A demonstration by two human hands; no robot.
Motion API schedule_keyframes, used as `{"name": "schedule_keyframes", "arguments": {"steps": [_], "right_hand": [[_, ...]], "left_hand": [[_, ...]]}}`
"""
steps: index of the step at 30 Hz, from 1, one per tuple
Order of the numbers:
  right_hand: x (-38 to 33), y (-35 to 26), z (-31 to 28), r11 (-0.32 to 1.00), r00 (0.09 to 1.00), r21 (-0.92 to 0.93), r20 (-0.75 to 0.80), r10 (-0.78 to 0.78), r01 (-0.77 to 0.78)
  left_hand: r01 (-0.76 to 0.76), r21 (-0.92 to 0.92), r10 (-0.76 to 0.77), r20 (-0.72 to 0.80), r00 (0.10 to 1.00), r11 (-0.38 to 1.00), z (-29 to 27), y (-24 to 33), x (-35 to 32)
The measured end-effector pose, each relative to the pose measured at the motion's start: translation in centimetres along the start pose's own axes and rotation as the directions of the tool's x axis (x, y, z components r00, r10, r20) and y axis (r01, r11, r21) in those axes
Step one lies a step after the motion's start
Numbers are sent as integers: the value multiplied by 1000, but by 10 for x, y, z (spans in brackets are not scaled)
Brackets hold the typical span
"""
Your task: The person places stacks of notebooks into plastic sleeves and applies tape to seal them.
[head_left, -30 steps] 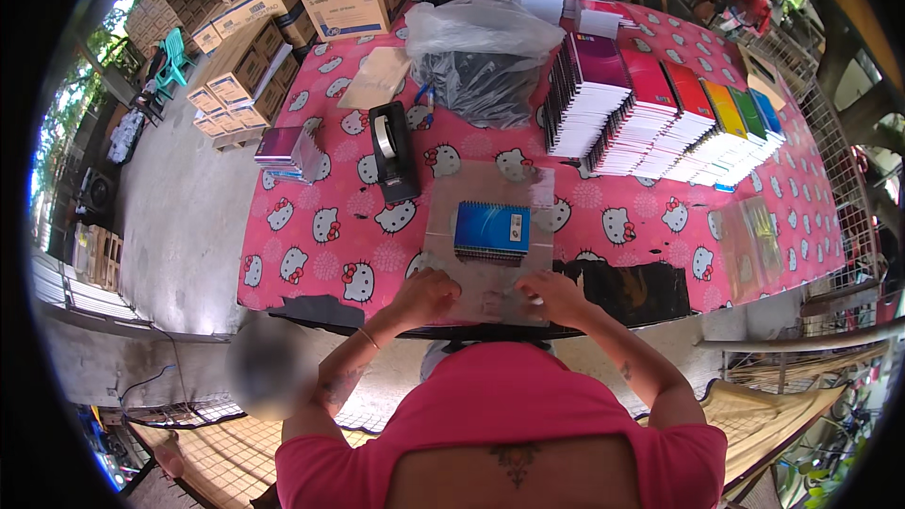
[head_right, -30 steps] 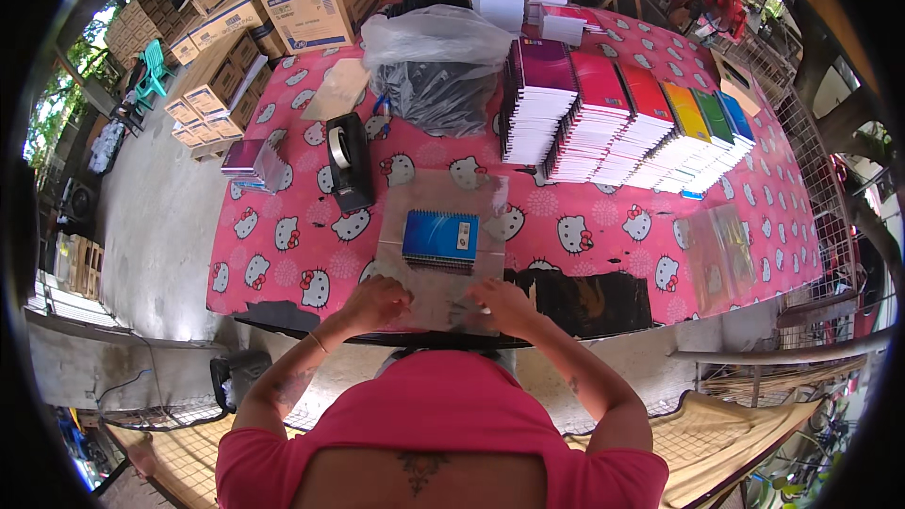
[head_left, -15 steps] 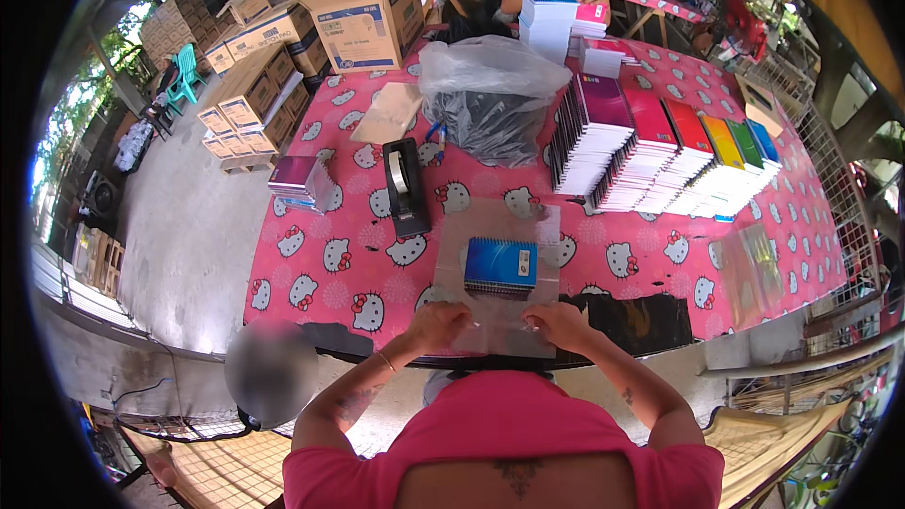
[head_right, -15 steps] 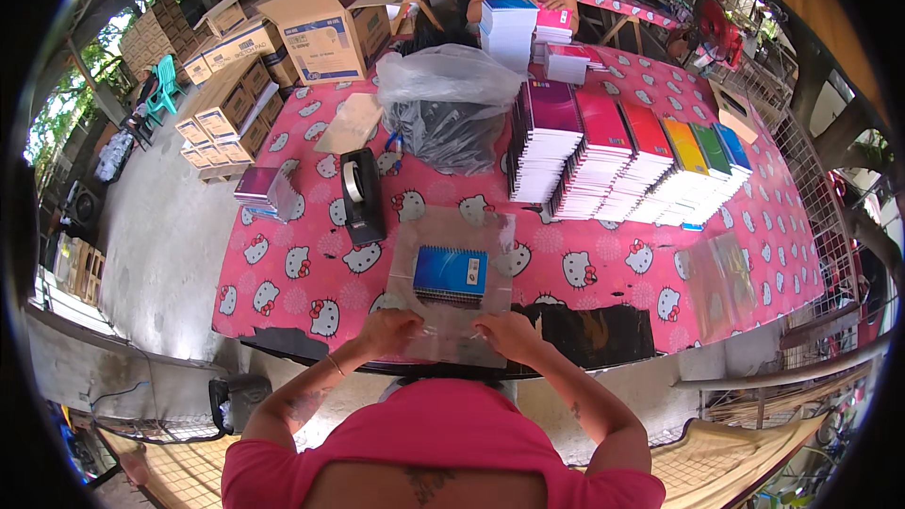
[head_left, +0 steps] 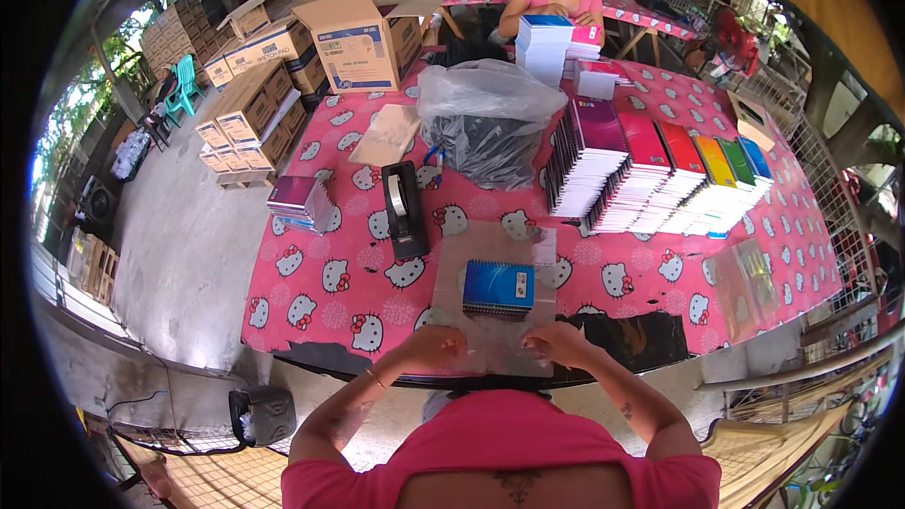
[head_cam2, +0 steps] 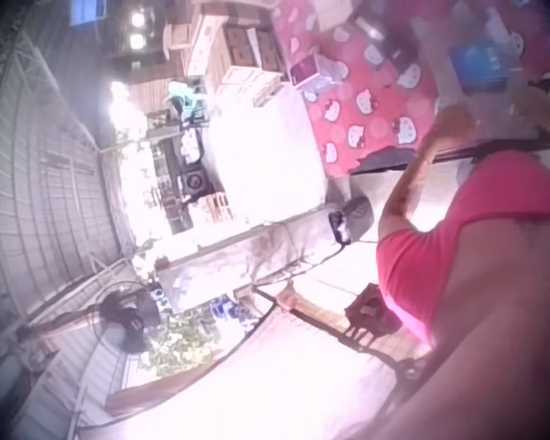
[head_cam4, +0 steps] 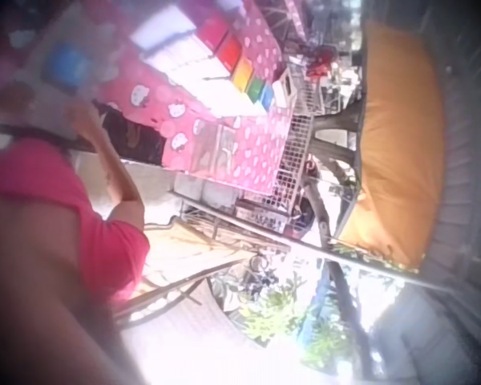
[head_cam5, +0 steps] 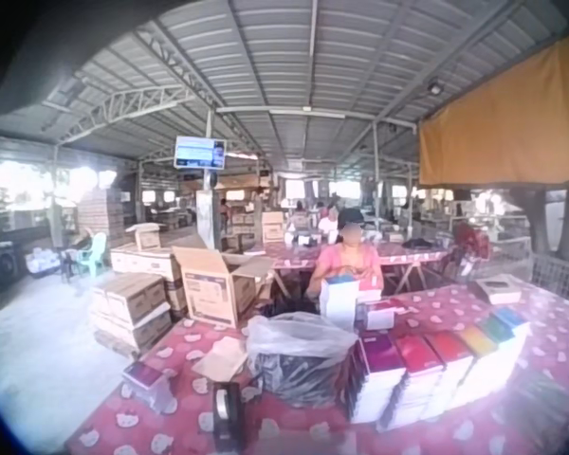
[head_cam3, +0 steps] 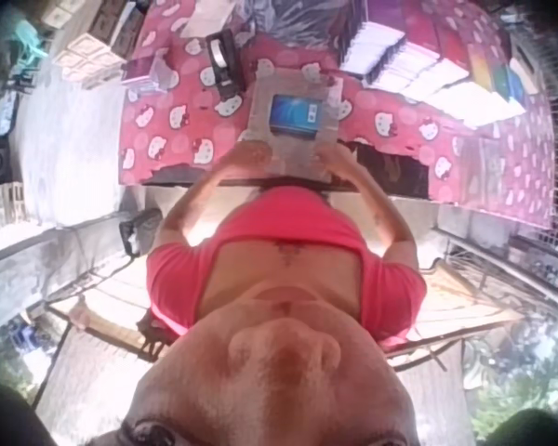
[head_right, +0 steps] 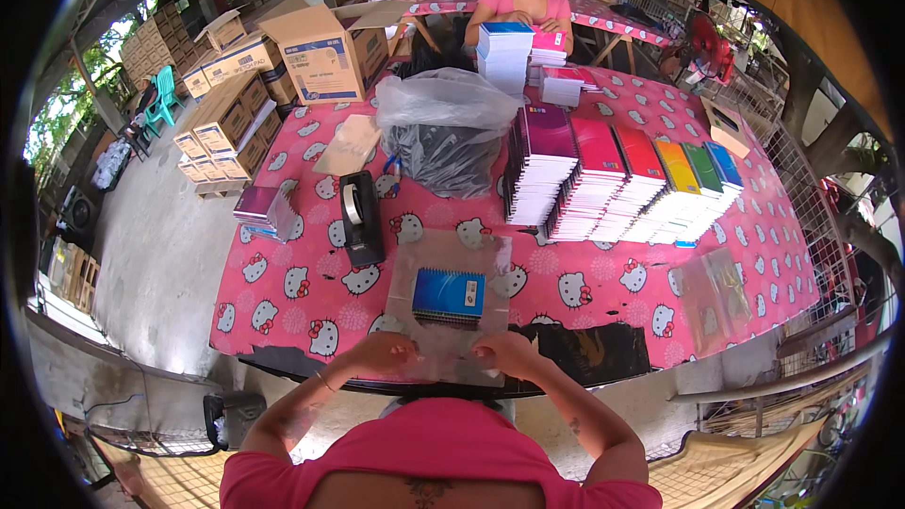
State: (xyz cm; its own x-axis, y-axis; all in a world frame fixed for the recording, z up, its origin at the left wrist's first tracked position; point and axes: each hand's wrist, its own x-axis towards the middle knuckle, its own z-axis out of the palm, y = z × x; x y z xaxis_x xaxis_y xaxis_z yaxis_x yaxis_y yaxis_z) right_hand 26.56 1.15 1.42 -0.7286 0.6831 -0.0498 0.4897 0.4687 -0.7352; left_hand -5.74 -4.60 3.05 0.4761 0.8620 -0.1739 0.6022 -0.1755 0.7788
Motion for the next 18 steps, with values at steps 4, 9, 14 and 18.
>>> {"name": "schedule_keyframes", "arguments": {"steps": [4, 9, 14, 18], "right_hand": [[8, 2, 17, 977, 996, -211, -75, -46, 29], [3, -14, 31, 926, 999, -377, -41, 15, -29], [1, -44, 18, 905, 978, -424, -199, -57, -33], [14, -39, 1, 955, 931, -295, -355, -83, -27]], "left_hand": [[118, 232, -104, -74, 992, 965, 1, -16, 4], [71, 236, -67, -26, 997, 969, 3, -4, -7], [-46, 93, 55, -98, 994, 995, -28, -4, -15], [-81, 136, 135, -454, 880, 987, -47, 4, 2]]}}
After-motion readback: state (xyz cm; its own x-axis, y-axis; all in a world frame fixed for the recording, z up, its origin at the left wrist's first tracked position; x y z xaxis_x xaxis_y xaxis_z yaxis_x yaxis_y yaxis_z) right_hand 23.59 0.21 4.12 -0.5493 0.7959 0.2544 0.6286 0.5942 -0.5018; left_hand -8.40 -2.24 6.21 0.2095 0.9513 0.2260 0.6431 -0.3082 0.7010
